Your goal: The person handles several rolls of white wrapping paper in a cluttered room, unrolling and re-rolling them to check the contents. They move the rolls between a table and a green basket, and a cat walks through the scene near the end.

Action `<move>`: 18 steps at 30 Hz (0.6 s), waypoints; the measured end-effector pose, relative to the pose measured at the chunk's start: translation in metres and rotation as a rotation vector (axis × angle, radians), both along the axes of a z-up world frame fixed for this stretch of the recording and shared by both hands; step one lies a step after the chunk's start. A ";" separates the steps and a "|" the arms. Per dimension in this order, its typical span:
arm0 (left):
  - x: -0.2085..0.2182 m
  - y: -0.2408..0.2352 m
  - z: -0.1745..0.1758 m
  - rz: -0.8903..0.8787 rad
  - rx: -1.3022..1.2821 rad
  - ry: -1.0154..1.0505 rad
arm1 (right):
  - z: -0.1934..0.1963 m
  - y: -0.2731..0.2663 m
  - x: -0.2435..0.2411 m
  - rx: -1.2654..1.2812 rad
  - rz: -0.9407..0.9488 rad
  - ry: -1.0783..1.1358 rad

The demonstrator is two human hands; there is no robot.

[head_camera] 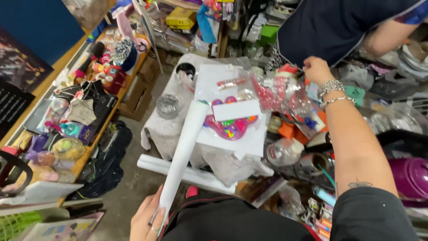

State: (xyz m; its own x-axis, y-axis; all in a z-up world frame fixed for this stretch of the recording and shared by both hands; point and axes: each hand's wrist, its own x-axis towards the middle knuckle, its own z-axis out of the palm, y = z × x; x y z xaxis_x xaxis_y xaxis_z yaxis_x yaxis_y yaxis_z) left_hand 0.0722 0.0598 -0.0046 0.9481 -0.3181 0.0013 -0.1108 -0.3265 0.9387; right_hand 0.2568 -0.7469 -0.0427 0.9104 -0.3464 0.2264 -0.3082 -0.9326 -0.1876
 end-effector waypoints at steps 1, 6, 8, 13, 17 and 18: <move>0.004 -0.001 0.010 0.025 -0.028 -0.022 | -0.014 -0.010 0.006 0.040 -0.029 0.062; 0.045 -0.017 -0.001 0.119 0.026 -0.250 | -0.016 -0.010 0.027 0.224 -0.148 0.179; 0.059 -0.020 -0.002 0.102 0.028 -0.070 | 0.010 0.026 0.022 0.571 -0.304 0.234; 0.089 -0.025 0.000 0.062 0.107 -0.184 | -0.010 0.001 0.025 0.670 -0.252 0.207; 0.104 -0.025 -0.020 -0.024 -0.031 -0.238 | 0.013 0.014 0.015 0.584 -0.235 0.149; 0.104 -0.022 -0.022 -0.030 -0.025 -0.228 | 0.004 0.008 0.012 0.591 -0.243 0.157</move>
